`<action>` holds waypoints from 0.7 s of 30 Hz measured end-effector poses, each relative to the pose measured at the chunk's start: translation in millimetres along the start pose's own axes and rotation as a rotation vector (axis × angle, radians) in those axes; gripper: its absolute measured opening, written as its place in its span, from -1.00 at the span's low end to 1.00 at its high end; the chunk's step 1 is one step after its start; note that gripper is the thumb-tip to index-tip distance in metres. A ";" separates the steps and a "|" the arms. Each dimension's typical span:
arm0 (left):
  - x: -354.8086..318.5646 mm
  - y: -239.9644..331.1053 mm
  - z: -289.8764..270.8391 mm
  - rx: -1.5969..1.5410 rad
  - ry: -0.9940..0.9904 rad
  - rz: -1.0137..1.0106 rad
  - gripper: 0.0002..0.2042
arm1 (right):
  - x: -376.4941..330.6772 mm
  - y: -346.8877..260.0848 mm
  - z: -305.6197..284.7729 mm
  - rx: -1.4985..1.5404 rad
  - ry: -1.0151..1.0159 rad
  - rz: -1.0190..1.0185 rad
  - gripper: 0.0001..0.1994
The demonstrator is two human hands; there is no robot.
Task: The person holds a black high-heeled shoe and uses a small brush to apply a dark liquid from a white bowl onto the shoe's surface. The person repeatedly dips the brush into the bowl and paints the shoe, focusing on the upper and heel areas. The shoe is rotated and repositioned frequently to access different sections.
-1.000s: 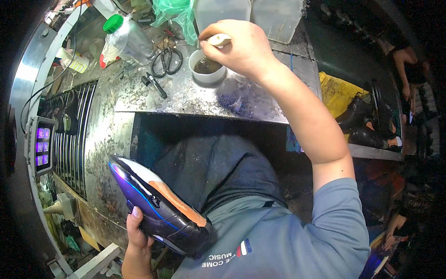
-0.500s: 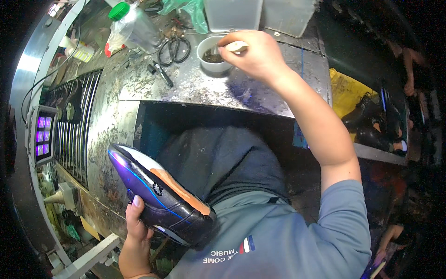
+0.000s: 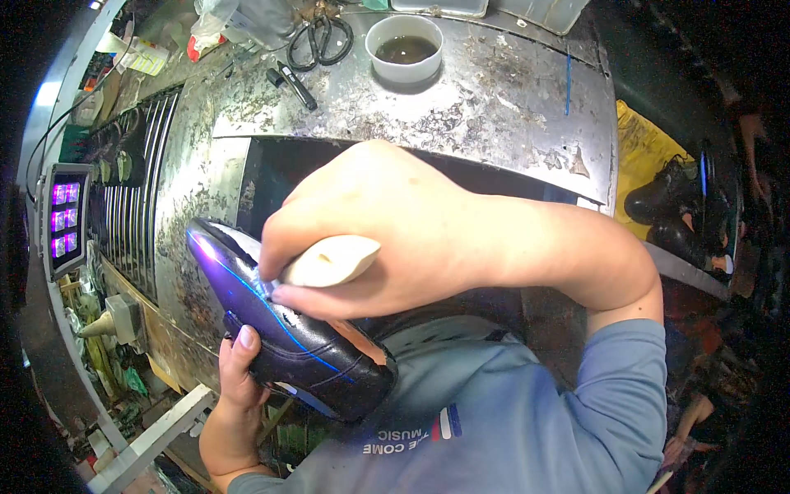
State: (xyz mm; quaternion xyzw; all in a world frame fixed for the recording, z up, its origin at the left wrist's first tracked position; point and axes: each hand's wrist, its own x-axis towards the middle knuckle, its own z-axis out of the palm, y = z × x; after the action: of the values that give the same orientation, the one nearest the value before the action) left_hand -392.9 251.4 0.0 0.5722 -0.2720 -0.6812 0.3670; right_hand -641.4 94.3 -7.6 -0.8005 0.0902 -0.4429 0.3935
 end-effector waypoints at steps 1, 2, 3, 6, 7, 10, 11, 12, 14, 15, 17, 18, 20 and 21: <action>-0.1 1.5 1.1 0.011 0.001 -0.002 -0.26 | 1.1 -0.8 2.4 -0.009 -0.007 -0.010 -0.84; -0.1 2.6 2.6 0.022 0.001 -0.003 -0.25 | 1.4 -1.4 4.3 -0.043 -0.005 -0.019 -0.84; -0.1 4.1 4.2 0.034 0.002 -0.004 -0.24 | 1.7 -1.8 6.0 -0.077 -0.004 -0.029 -0.83; -0.1 6.1 3.6 0.061 -0.001 -0.005 -0.26 | 0.8 -2.7 8.9 -0.105 -0.022 -0.026 -0.83; -0.3 5.7 2.7 0.068 0.003 -0.004 -0.26 | 0.3 -3.1 9.6 -0.101 -0.031 -0.020 -0.82; 0.3 8.0 5.2 0.081 0.036 0.004 -0.29 | -1.7 -7.3 9.9 -0.082 -0.077 -0.002 -0.83; 0.6 6.4 3.3 0.054 0.043 0.011 -0.34 | -2.3 -9.0 9.6 -0.073 -0.089 0.004 -0.83; 0.1 4.6 -0.2 0.027 0.053 0.019 -0.39 | -2.4 -10.9 9.8 -0.061 -0.102 0.008 -0.83; -0.5 2.3 -3.7 0.005 0.067 0.032 -0.44 | -4.0 -13.0 8.8 -0.042 -0.135 0.019 -0.83; 0.0 1.3 -4.7 0.008 0.069 0.036 -0.44 | -4.9 -13.8 8.6 -0.033 -0.152 0.026 -0.83; 0.4 0.8 -5.8 0.013 0.073 0.036 -0.44 | -5.6 -15.7 7.7 -0.018 -0.184 0.036 -0.83; 0.4 0.6 -6.3 0.013 0.076 0.031 -0.44 | -5.8 -16.2 7.5 -0.009 -0.200 0.041 -0.83; 0.3 0.9 -7.3 0.016 0.082 0.015 -0.44 | -5.4 -18.0 6.7 0.015 -0.232 0.049 -0.84; 0.7 1.7 -7.8 0.019 0.083 0.007 -0.45 | -5.1 -19.2 5.8 0.024 -0.249 0.054 -0.84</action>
State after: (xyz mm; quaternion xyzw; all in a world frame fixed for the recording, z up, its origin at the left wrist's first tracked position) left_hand -385.0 250.2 -0.6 0.6023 -0.2650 -0.6530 0.3750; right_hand -643.8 113.0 1.1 -0.8418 0.0568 -0.3305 0.4229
